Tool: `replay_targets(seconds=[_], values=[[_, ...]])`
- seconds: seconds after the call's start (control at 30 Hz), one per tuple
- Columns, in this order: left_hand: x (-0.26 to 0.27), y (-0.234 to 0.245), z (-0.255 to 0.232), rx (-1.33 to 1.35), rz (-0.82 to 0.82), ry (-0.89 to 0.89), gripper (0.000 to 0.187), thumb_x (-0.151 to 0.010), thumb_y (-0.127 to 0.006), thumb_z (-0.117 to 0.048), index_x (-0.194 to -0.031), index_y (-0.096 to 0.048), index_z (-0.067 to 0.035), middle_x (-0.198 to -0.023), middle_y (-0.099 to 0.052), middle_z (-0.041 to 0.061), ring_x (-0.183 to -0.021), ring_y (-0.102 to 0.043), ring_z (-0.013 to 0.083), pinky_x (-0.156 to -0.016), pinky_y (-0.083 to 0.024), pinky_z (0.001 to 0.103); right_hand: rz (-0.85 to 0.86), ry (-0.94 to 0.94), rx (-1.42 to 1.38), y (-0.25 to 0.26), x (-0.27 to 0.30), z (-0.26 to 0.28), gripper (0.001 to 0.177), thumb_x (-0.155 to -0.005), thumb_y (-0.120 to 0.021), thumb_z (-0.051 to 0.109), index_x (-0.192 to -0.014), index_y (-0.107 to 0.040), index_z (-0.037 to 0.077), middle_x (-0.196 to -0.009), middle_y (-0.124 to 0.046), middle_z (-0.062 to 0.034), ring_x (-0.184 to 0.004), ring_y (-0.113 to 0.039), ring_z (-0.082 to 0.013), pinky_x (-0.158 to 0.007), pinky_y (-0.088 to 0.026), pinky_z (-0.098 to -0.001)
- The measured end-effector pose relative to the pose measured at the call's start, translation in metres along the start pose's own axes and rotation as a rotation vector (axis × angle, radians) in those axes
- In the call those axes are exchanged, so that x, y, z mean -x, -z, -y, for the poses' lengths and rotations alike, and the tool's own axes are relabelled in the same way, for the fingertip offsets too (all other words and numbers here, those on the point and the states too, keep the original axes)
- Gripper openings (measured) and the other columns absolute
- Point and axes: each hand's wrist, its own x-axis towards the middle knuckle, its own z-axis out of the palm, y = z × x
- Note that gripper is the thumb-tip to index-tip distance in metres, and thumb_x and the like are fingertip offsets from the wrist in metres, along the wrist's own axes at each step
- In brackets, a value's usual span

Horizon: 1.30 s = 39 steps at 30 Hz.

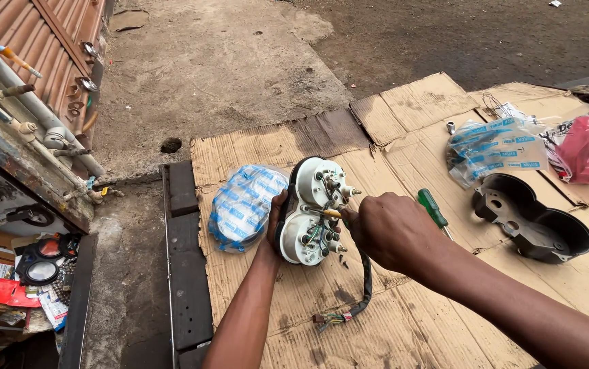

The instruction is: Disassembling a motorcycle instrument cluster to access and repair internal components using a screwdriver.

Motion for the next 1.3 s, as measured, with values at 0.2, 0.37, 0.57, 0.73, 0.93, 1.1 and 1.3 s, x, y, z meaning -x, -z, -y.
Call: replay_targets(seconds=[0.2, 0.37, 0.57, 0.73, 0.93, 1.1, 1.3], values=[[0.006, -0.009, 0.002, -0.131, 0.232, 0.061, 0.087, -0.094, -0.062, -0.063, -0.154, -0.044, -0.003, -0.134, -0.061, 0.029, -0.105, -0.070, 0.0478, -0.085, -0.063, 0.058, -0.322, 0.237, 0.067, -0.046, -0.011, -0.023, 0.022, -0.091, -0.063, 0.029, -0.088, -0.067, 0.007, -0.079, -0.067, -0.0103, -0.073, -0.067, -0.0301, -0.066, -0.054, -0.0453], [-0.003, 0.020, -0.003, -0.039, 0.056, 0.002, 0.085, -0.098, -0.062, -0.057, -0.160, -0.043, -0.002, -0.141, -0.061, 0.026, -0.115, -0.070, 0.0417, -0.093, -0.062, 0.057, -0.291, 0.150, -0.024, -0.028, -0.006, -0.012, 0.033, -0.097, -0.059, 0.034, -0.091, -0.068, 0.003, -0.079, -0.068, -0.0149, -0.074, -0.066, -0.0312, -0.061, -0.051, -0.0437], [0.007, -0.029, 0.001, -0.210, 0.225, 0.093, 0.089, -0.085, -0.066, -0.068, -0.147, -0.046, -0.008, -0.129, -0.064, 0.022, -0.102, -0.073, 0.0408, -0.082, -0.064, 0.051, -0.178, 0.096, 0.056, -0.032, -0.006, -0.019, 0.022, -0.096, -0.064, 0.030, -0.100, -0.073, 0.010, -0.092, -0.073, -0.0090, -0.089, -0.068, -0.0266, -0.076, -0.053, -0.0415], [0.005, -0.029, 0.004, -0.331, 0.080, -0.028, 0.090, -0.090, -0.063, -0.068, -0.150, -0.047, -0.002, -0.126, -0.066, 0.023, -0.101, -0.073, 0.0316, -0.083, -0.065, 0.047, -0.528, 0.141, 0.076, -0.067, 0.015, -0.054, 0.024, -0.087, -0.070, 0.028, -0.108, -0.074, 0.016, -0.094, -0.076, -0.0031, -0.089, -0.066, -0.0217, -0.078, -0.051, -0.0416], [-0.002, -0.020, 0.010, -0.411, -0.028, 0.030, 0.092, -0.085, -0.064, -0.072, -0.146, -0.051, -0.004, -0.118, -0.069, 0.016, -0.096, -0.074, 0.0243, -0.080, -0.066, 0.041, -0.074, -0.628, -0.306, -0.149, 0.039, -0.114, 0.037, -0.092, -0.074, 0.041, -0.126, -0.076, 0.026, -0.102, -0.081, -0.0080, -0.084, -0.073, -0.0257, -0.073, -0.054, -0.0422], [-0.004, -0.031, 0.013, -0.583, -0.057, -0.019, 0.093, -0.082, -0.066, -0.074, -0.140, -0.055, -0.001, -0.110, -0.070, 0.016, -0.088, -0.075, 0.0238, -0.071, -0.066, 0.039, -0.487, -0.321, -0.314, -0.189, 0.022, -0.109, 0.042, -0.082, -0.082, 0.034, -0.115, -0.077, 0.009, -0.108, -0.074, -0.0161, -0.090, -0.067, -0.0296, -0.074, -0.053, -0.0450], [-0.002, -0.022, 0.020, -0.549, -0.111, 0.053, 0.093, -0.081, -0.065, -0.074, -0.139, -0.055, -0.001, -0.109, -0.071, 0.013, -0.089, -0.076, 0.0224, -0.073, -0.067, 0.037, -0.479, -0.176, -0.526, -0.100, -0.029, -0.010, 0.026, -0.092, -0.072, 0.033, -0.103, -0.082, 0.013, -0.084, -0.075, -0.0116, -0.075, -0.068, -0.0262, -0.072, -0.053, -0.0414]])
